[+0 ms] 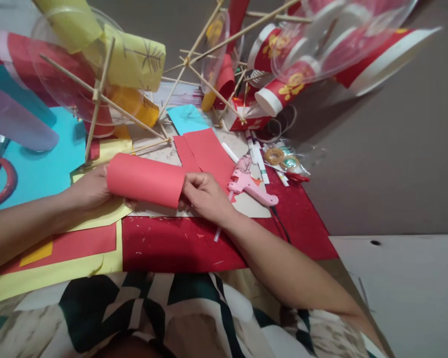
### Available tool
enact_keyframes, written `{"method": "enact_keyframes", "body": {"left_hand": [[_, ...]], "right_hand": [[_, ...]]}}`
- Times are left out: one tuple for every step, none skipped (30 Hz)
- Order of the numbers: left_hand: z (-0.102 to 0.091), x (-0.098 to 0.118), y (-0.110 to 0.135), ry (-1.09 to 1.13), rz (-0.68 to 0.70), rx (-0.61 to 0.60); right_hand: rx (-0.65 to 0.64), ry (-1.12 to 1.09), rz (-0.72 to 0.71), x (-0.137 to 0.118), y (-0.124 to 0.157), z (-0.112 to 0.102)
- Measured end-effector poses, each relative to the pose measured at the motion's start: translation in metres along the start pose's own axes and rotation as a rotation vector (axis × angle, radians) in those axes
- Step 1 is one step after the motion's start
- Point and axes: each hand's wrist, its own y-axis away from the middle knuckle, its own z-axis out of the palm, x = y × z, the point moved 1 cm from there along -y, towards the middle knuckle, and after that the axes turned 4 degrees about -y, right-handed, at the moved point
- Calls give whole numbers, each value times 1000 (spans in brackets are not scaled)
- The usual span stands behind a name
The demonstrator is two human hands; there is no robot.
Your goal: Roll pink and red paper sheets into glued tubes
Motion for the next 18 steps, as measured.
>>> {"method": "enact_keyframes", "body": {"left_hand": [[-1, 1, 0, 7, 4, 18], [-2, 2, 0, 15, 9, 33], [-3, 4, -1, 19, 11, 44], [-4, 6, -2, 13, 17, 57], [-4, 7, -2, 4, 25, 67], [-5, 9, -3, -8, 34, 73], [-5, 11, -3, -22, 46, 78], [-5, 13, -4, -35, 62, 81], [-6, 14, -4, -50, 79, 81], [-6, 15, -5, -68, 96, 76], [-6, 15, -6, -91, 112, 66], [-7, 15, -7, -115, 131, 55], [-9, 15, -9, -140, 153, 41], [-10, 13, -11, -164, 182, 30], [-12, 12, -13, -189, 215, 21], [-13, 10, -14, -215, 247, 13], [-14, 8, -16, -243, 283, 11], [-15, 7, -16, -274, 320, 10]], "right_hand": [[-5, 2, -24, -2, 0, -1], [-9, -4, -51, -3, 0, -1], [-9, -23, -74, -5, 0, -2], [-3, -52, -91, -7, -1, -3], [8, -86, -102, -8, -1, -4], [18, -120, -111, -9, -1, -4], [27, -150, -116, -10, -1, -5], [36, -172, -119, -11, -1, -6], [42, -182, -121, -11, -1, -6], [44, -186, -121, -12, 0, -7], [40, -186, -121, -12, 1, -7], [33, -186, -127, -13, 2, -7], [22, -185, -137, -14, 3, -8], [9, -179, -152, -14, 4, -8], [-1, -166, -171, -15, 5, -8], [-12, -147, -188, -16, 6, -8], [-18, -126, -200, -16, 6, -8], [-19, -107, -204, -17, 6, -8]]}}
